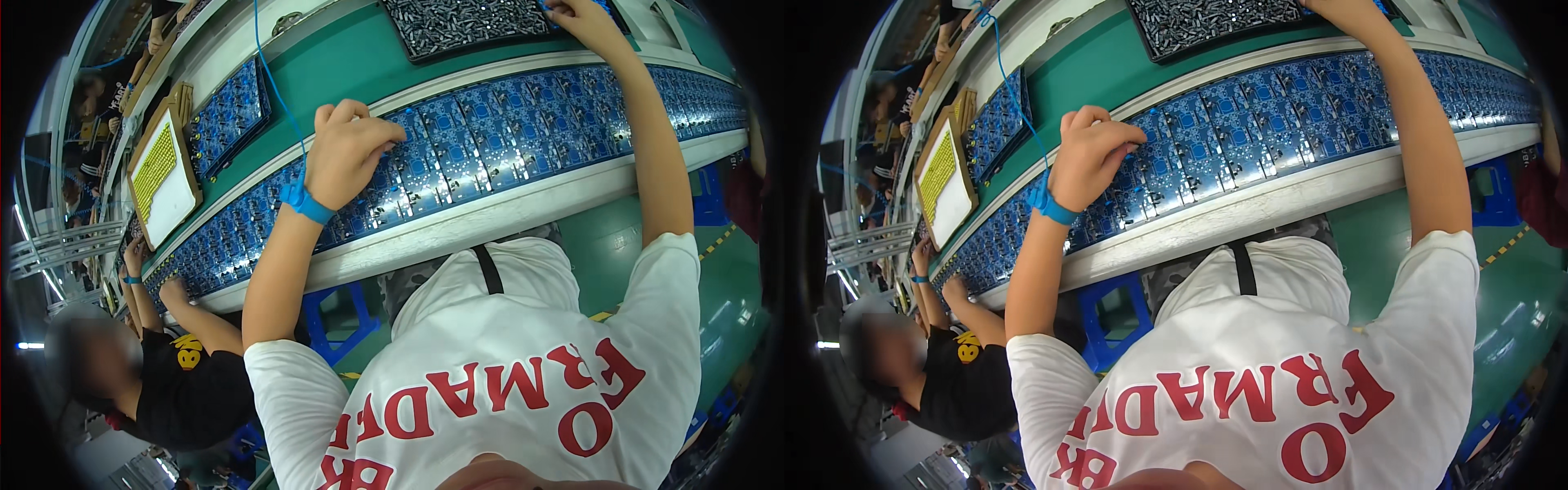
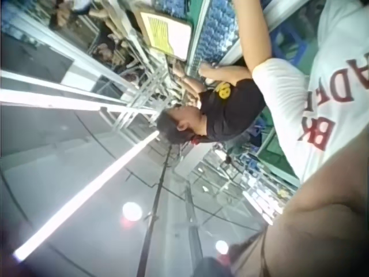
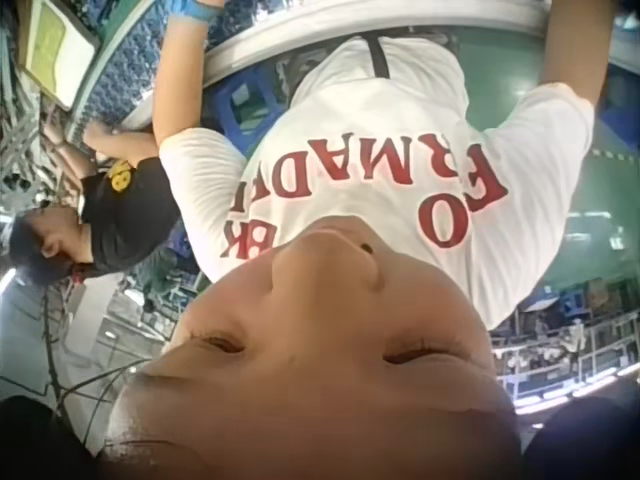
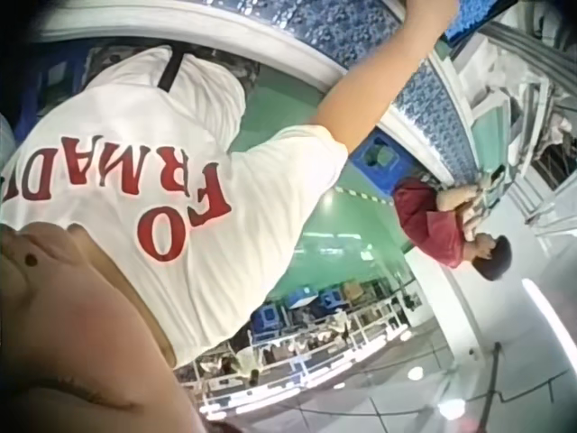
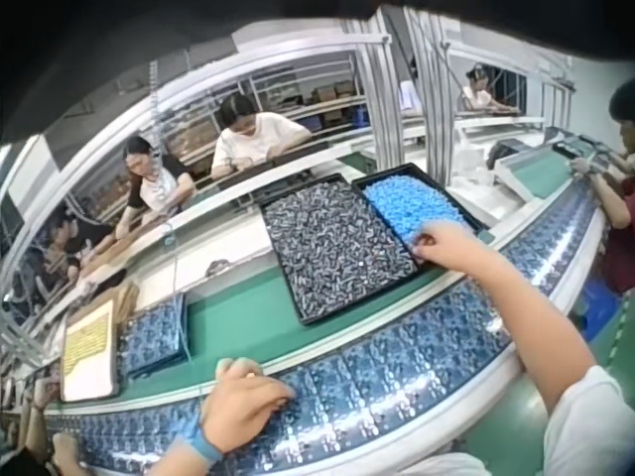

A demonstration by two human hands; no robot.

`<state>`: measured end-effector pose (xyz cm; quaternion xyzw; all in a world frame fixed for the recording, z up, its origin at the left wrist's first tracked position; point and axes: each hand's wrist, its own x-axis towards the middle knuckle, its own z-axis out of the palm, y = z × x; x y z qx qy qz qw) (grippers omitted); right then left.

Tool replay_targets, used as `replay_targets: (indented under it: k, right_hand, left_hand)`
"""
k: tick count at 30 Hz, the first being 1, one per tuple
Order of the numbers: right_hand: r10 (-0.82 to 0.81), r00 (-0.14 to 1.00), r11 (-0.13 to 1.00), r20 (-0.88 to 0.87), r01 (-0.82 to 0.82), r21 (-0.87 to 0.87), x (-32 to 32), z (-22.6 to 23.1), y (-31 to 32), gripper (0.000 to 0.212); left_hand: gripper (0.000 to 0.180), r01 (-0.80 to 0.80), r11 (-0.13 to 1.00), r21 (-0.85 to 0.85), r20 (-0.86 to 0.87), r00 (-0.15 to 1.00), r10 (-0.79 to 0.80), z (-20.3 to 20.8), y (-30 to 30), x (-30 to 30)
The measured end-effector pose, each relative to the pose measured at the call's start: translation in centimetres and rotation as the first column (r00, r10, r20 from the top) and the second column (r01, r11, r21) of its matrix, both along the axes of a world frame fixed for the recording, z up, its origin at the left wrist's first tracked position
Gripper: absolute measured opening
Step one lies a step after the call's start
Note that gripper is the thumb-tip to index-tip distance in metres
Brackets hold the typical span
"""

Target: Placing small electronic components into slots on circuit boards on an assembly line.

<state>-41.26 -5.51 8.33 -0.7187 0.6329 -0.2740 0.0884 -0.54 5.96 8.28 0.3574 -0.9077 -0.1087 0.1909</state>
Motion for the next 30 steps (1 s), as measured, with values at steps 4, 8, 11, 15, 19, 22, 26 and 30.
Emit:
replay_targets:
  k: [4, 8, 11, 15, 19, 22, 26, 30]
  right_hand:
    - [-0.019, 0.999, 0.999, -0.033, 0.018, -0.04, -1.7, -1.9, -2.0, 0.02]
    - [-0.019, 0.995, 0.996, 0.103, 0.027, -0.08, -1.0, -2.2, -2.2, 0.017]
    - [-0.047, 0.988, 0.989, 0.147, 0.067, -0.133, -1.2, -1.4, -1.4, 0.016]
    - [-0.045, 0.974, 0.965, 0.224, 0.1, -0.242, -1.7, -1.1, -0.9, 0.015]
    - [0.01, 0.925, 0.981, 0.379, 0.064, -0.182, -0.8, -0.7, 0.4, 0.013]
    - [0.207, 0.864, 0.978, 0.458, -0.175, -0.112, 3.8, 0.7, 4.0, 0.013]
    - [0.4, 0.732, 0.839, 0.551, -0.535, 0.102, 10.8, 0.4, 9.0, 0.012]
    - [0.539, 0.714, 0.745, 0.446, -0.652, 0.144, 16.8, 0.3, 11.4, 0.01]
  left_hand:
    - [0.021, 0.051, 0.996, -0.079, 0.059, 0.997, -0.046, -0.5, -0.7, -0.2]
    - [0.021, 0.077, 0.995, -0.068, 0.084, 0.994, -0.071, -0.6, -0.9, 0.6]
    - [0.021, 0.122, 0.99, -0.065, 0.087, 0.989, -0.116, -0.3, -1.4, 0.5]
    - [0.021, 0.14, 0.989, -0.037, 0.109, 0.985, -0.135, 0.0, -1.5, 0.1]
    - [0.021, 0.131, 0.984, -0.124, 0.169, 0.98, -0.109, 0.5, -0.7, -0.8]
    - [0.018, 0.087, 0.984, -0.157, 0.164, 0.985, -0.061, 0.7, -0.1, -1.0]
    - [0.014, 0.125, 0.986, -0.108, -0.107, 0.985, -0.136, 1.1, -4.7, -1.0]
    - [0.014, -0.158, 0.907, -0.39, -0.013, 0.986, 0.166, 0.2, -9.9, -3.2]
